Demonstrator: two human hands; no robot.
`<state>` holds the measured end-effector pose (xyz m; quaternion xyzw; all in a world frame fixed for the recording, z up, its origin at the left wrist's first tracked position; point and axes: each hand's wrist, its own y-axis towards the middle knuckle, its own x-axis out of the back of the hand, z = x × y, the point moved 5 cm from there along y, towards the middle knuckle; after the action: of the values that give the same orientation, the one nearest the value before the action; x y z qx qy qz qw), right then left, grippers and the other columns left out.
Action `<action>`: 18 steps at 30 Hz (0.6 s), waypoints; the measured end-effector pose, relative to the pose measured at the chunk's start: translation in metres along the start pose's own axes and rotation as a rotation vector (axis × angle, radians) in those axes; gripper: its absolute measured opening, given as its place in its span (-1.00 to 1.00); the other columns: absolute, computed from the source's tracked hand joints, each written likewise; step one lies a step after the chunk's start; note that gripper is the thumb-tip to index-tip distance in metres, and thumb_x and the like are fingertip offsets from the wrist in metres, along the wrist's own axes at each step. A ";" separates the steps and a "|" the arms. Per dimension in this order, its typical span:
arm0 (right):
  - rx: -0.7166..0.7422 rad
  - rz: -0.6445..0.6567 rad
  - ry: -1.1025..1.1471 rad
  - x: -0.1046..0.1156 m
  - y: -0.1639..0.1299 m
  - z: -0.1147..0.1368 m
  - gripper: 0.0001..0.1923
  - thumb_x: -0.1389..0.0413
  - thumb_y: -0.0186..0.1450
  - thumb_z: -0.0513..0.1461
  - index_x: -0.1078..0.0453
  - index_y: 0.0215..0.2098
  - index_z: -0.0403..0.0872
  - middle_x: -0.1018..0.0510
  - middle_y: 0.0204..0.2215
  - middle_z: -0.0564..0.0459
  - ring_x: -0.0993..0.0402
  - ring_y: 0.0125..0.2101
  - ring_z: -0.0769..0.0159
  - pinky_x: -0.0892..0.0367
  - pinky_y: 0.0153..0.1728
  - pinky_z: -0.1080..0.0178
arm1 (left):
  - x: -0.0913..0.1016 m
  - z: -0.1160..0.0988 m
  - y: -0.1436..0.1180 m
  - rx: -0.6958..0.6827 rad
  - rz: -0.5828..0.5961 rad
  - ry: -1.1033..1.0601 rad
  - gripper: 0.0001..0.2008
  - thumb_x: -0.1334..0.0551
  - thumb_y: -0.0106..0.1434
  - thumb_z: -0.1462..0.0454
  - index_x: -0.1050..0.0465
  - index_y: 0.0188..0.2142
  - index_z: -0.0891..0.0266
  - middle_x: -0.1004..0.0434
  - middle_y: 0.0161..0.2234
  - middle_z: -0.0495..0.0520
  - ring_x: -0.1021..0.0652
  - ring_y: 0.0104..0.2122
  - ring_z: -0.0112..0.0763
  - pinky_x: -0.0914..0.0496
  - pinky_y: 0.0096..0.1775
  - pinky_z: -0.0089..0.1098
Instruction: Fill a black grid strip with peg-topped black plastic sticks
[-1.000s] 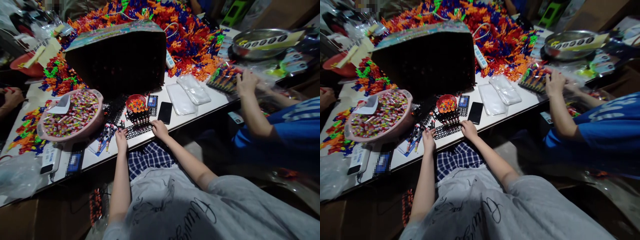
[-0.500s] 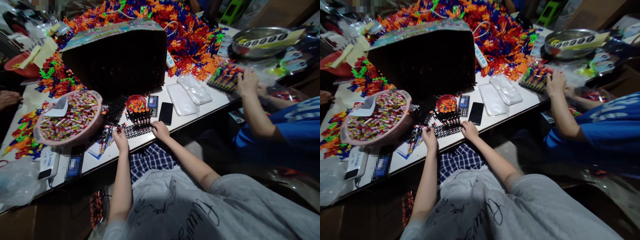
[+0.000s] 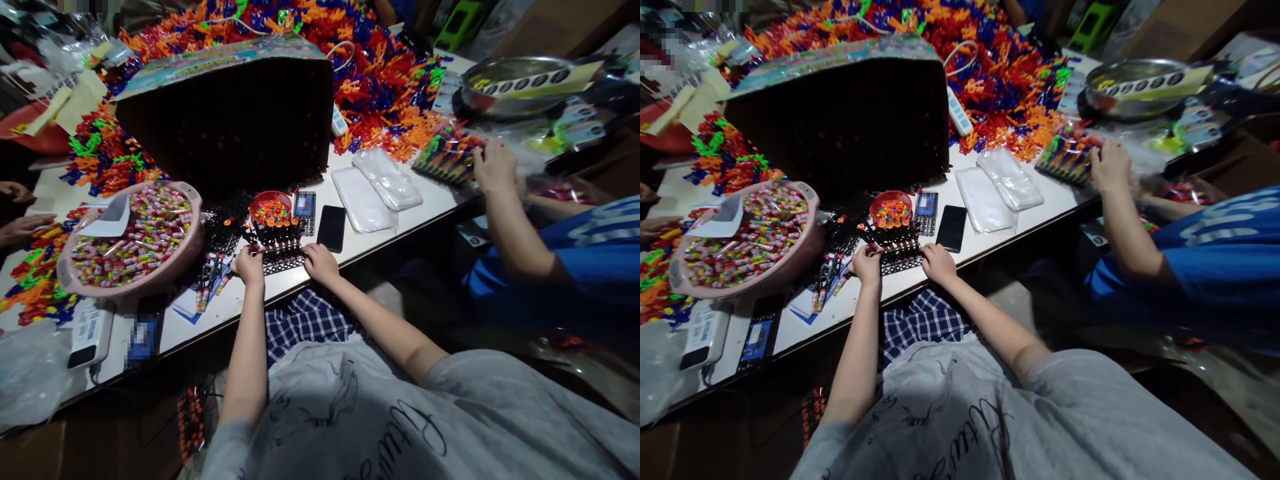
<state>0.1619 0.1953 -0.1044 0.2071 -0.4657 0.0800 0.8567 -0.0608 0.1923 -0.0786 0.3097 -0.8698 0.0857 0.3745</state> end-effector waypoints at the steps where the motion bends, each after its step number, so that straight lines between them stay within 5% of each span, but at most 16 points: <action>1: -0.001 -0.002 -0.004 0.000 0.000 0.000 -0.64 -0.01 0.24 -0.37 -0.45 -0.04 -0.12 -0.51 -0.07 -0.09 -0.34 -0.17 0.12 -0.34 -0.12 0.12 | -0.001 0.000 0.000 -0.009 0.003 0.011 -0.87 -0.32 0.10 0.18 -0.47 -0.37 0.15 -0.59 -0.36 -0.01 -0.53 -0.24 -0.23 -0.15 0.04 -0.13; 9: -0.017 -0.002 -0.014 0.001 -0.001 -0.001 -0.65 0.00 0.26 -0.36 -0.44 -0.02 -0.11 -0.51 -0.07 -0.09 -0.32 -0.15 0.10 -0.33 -0.12 0.12 | -0.001 0.002 0.001 -0.050 0.025 0.053 -0.84 -0.33 0.10 0.15 -0.46 -0.40 0.17 -0.57 -0.33 0.04 -0.51 -0.16 -0.15 -0.13 0.05 -0.09; 18: -0.026 0.025 -0.017 -0.002 -0.001 -0.003 -0.64 0.01 0.25 -0.36 -0.43 -0.01 -0.12 -0.49 -0.06 -0.10 -0.31 -0.15 0.10 -0.30 -0.12 0.11 | -0.012 0.013 0.034 -0.162 0.264 -0.015 -0.89 -0.33 -0.03 0.31 -0.40 -0.51 0.19 -0.54 -0.47 -0.04 -0.54 -0.33 -0.32 -0.31 -0.09 -0.32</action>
<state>0.1629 0.1959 -0.1076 0.1906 -0.4763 0.0828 0.8544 -0.0826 0.2197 -0.0931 0.1620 -0.9097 0.0614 0.3774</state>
